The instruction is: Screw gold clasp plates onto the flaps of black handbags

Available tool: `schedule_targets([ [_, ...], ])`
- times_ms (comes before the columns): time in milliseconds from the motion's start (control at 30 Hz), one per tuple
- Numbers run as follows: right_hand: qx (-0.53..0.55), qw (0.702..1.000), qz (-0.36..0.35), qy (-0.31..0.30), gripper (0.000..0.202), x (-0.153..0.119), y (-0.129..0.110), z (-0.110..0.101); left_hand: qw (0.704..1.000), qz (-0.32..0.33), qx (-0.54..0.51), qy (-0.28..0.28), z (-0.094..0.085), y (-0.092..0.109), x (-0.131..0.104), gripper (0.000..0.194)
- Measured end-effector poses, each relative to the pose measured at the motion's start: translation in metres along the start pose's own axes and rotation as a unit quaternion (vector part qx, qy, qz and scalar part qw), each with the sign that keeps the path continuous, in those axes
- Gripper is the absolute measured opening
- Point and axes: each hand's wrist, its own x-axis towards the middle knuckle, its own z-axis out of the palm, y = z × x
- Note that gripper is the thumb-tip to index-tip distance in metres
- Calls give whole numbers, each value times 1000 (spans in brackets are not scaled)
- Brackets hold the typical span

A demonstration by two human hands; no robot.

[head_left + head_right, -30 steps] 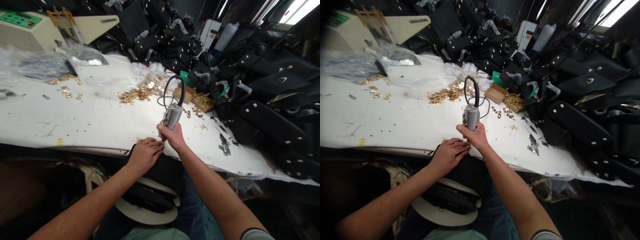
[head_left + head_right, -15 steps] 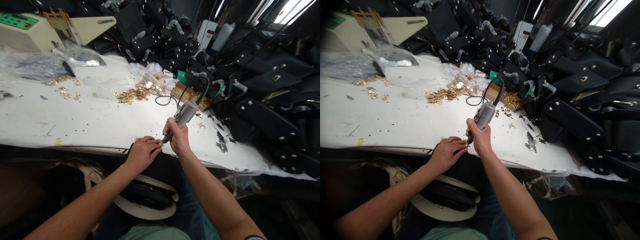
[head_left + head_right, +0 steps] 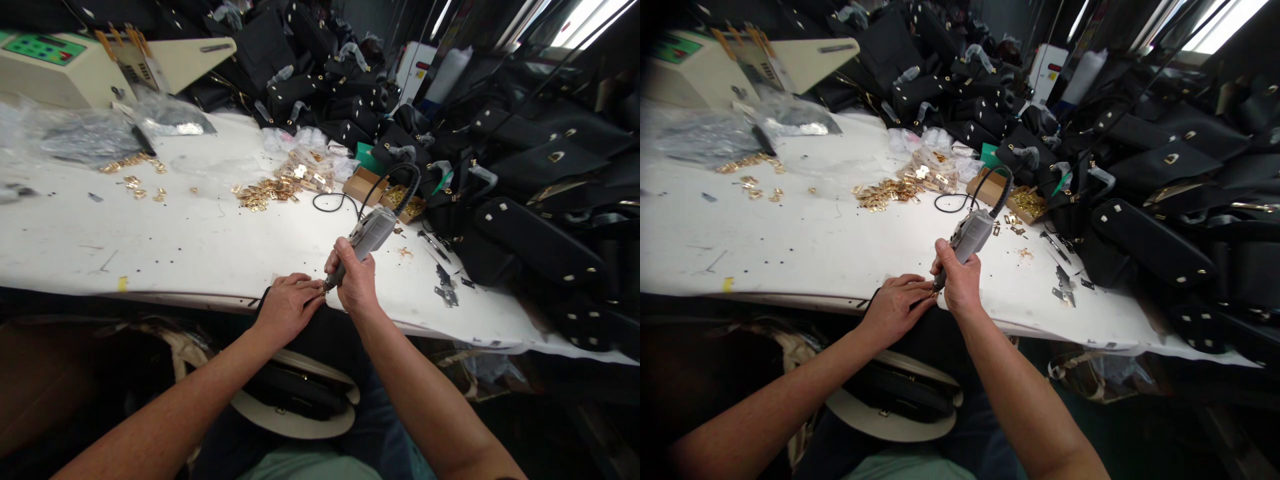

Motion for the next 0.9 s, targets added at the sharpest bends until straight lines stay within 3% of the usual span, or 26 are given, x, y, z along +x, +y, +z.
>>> schedule_targets([
  [900,2,1000,-5,1,40,-3,4,-3,1000,-5,4,-6,-1,1,0,21],
])
